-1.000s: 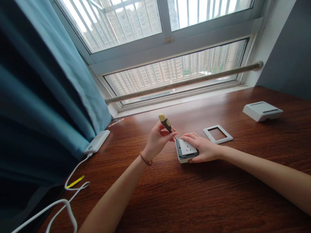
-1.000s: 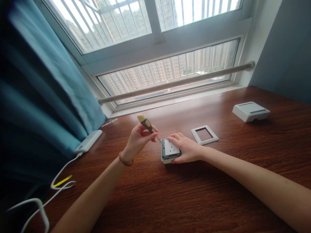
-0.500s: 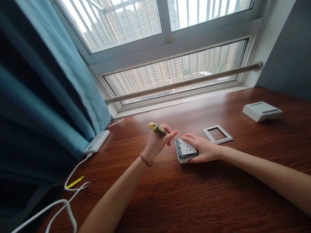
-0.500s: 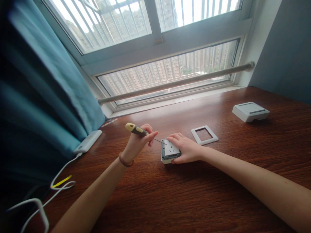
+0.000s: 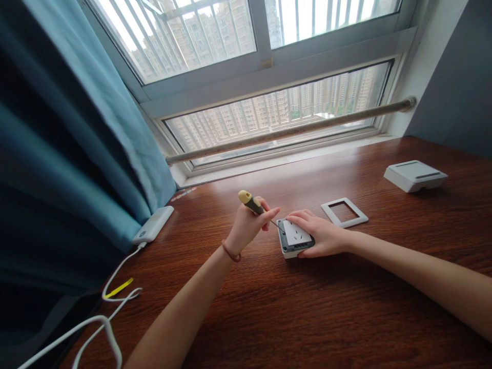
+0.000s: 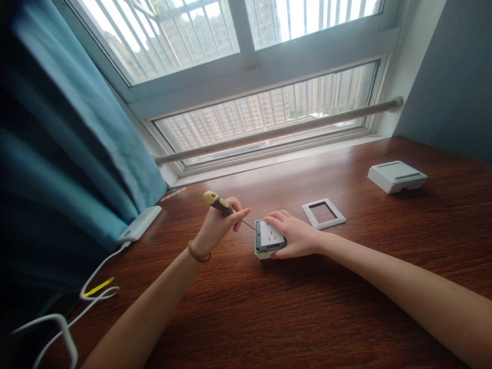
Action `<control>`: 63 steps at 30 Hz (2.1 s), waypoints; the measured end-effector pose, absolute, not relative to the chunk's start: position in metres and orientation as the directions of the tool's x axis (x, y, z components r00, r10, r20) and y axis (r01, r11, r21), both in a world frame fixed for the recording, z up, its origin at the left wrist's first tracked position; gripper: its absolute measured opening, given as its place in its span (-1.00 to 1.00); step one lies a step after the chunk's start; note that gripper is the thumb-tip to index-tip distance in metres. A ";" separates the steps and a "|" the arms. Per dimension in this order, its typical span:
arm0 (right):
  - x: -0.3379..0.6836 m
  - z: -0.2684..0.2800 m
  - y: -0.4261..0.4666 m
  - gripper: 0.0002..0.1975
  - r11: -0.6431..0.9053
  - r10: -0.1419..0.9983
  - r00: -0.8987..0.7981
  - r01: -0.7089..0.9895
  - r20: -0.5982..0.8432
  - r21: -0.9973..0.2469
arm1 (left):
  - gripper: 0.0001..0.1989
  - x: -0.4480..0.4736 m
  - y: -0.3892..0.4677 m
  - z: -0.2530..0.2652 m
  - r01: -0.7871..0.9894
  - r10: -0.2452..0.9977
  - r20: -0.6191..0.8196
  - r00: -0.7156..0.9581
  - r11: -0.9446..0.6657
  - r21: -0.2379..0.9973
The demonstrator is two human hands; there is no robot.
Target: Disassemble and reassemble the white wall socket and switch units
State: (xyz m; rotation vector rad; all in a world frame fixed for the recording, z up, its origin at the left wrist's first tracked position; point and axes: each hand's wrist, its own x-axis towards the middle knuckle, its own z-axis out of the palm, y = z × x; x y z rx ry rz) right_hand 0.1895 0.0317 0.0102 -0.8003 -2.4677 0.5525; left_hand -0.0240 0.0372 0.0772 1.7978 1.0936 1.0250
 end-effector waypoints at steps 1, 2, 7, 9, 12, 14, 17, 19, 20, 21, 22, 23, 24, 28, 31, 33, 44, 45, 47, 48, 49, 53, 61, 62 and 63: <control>0.189 0.010 0.032 -0.16 0.748 0.626 -0.712 0.432 0.318 -0.504 | -0.71 -0.024 0.037 0.078 0.298 0.922 0.234 0.307 -0.327 0.897; 0.189 0.010 0.032 -0.16 0.749 0.626 -0.712 0.434 0.318 -0.501 | -0.71 -0.024 0.037 0.079 0.301 0.921 0.233 0.311 -0.328 0.895; 0.189 0.011 0.031 -0.16 0.753 0.622 -0.716 0.436 0.317 -0.493 | -0.72 -0.023 0.036 0.082 0.320 0.914 0.247 0.321 -0.351 0.880; 0.189 0.011 0.031 -0.16 0.752 0.623 -0.716 0.437 0.314 -0.494 | -0.72 -0.023 0.035 0.083 0.326 0.914 0.247 0.323 -0.353 0.877; 0.189 0.012 0.031 -0.16 0.751 0.623 -0.716 0.435 0.314 -0.497 | -0.73 -0.024 0.035 0.082 0.328 0.911 0.247 0.329 -0.356 0.875; 0.189 0.011 0.031 -0.16 0.750 0.624 -0.716 0.434 0.314 -0.500 | -0.74 -0.024 0.036 0.081 0.331 0.911 0.246 0.332 -0.356 0.874; 0.189 0.011 0.031 -0.17 0.747 0.626 -0.715 0.437 0.310 -0.501 | -0.74 -0.025 0.036 0.080 0.334 0.916 0.235 0.326 -0.344 0.878; 0.189 0.012 0.031 -0.16 0.748 0.626 -0.716 0.441 0.308 -0.496 | -0.74 -0.025 0.037 0.080 0.331 0.919 0.228 0.321 -0.335 0.882; 0.189 0.012 0.031 -0.16 0.749 0.626 -0.717 0.443 0.307 -0.492 | -0.74 -0.025 0.037 0.080 0.331 0.921 0.226 0.319 -0.331 0.884; 0.189 0.012 0.031 -0.16 0.750 0.626 -0.718 0.445 0.305 -0.489 | -0.74 -0.025 0.037 0.081 0.333 0.922 0.224 0.317 -0.329 0.884; 0.189 0.012 0.031 -0.16 0.751 0.625 -0.719 0.447 0.304 -0.486 | -0.74 -0.025 0.037 0.081 0.336 0.922 0.222 0.318 -0.329 0.882; 0.190 0.012 0.031 -0.16 0.752 0.624 -0.720 0.448 0.303 -0.484 | -0.74 -0.024 0.037 0.081 0.341 0.922 0.221 0.319 -0.330 0.880; 0.190 0.012 0.031 -0.16 0.753 0.624 -0.720 0.448 0.304 -0.482 | -0.74 -0.024 0.036 0.081 0.345 0.921 0.221 0.322 -0.332 0.878; 0.190 0.011 0.031 -0.16 0.754 0.623 -0.719 0.448 0.307 -0.481 | -0.75 -0.024 0.035 0.081 0.342 0.915 0.229 0.334 -0.344 0.874; 0.190 0.011 0.031 -0.16 0.753 0.624 -0.720 0.451 0.304 -0.479 | -0.75 -0.024 0.035 0.081 0.346 0.910 0.245 0.334 -0.360 0.866; 0.190 0.011 0.032 -0.17 0.754 0.623 -0.720 0.449 0.305 -0.479 | -0.76 -0.024 0.035 0.081 0.351 0.908 0.252 0.335 -0.368 0.861; 0.189 0.011 0.031 -0.11 0.749 0.624 -0.721 0.444 0.301 -0.492 | -0.74 -0.018 0.029 0.084 0.252 0.918 0.164 0.360 -0.265 0.931; 0.189 0.011 0.031 -0.11 0.749 0.625 -0.720 0.446 0.301 -0.490 | -0.75 -0.018 0.029 0.084 0.245 0.918 0.163 0.361 -0.262 0.933; 0.189 0.011 0.031 -0.12 0.748 0.627 -0.719 0.447 0.301 -0.490 | -0.76 -0.018 0.029 0.086 0.207 0.916 0.164 0.367 -0.252 0.945; 0.189 0.011 0.031 -0.12 0.749 0.626 -0.718 0.446 0.303 -0.491 | -0.76 -0.018 0.029 0.088 0.173 0.911 0.160 0.380 -0.241 0.955; 0.189 0.011 0.031 -0.13 0.749 0.626 -0.718 0.444 0.305 -0.491 | -0.75 -0.019 0.029 0.089 0.136 0.904 0.155 0.399 -0.226 0.965; 0.189 0.010 0.032 -0.15 0.753 0.623 -0.718 0.444 0.310 -0.485 | -0.78 -0.021 0.030 0.093 0.077 0.879 0.155 0.451 -0.211 0.974; 0.188 0.012 0.031 -0.13 0.745 0.626 -0.720 0.439 0.299 -0.502 | -0.73 -0.021 0.031 0.072 0.323 0.899 0.323 0.297 -0.413 0.851; 0.188 0.013 0.030 -0.13 0.743 0.627 -0.721 0.439 0.297 -0.505 | -0.72 -0.020 0.031 0.069 0.337 0.899 0.352 0.260 -0.426 0.840; 0.188 0.013 0.030 -0.12 0.742 0.628 -0.720 0.439 0.295 -0.507 | -0.70 -0.018 0.030 0.067 0.329 0.898 0.372 0.235 -0.434 0.839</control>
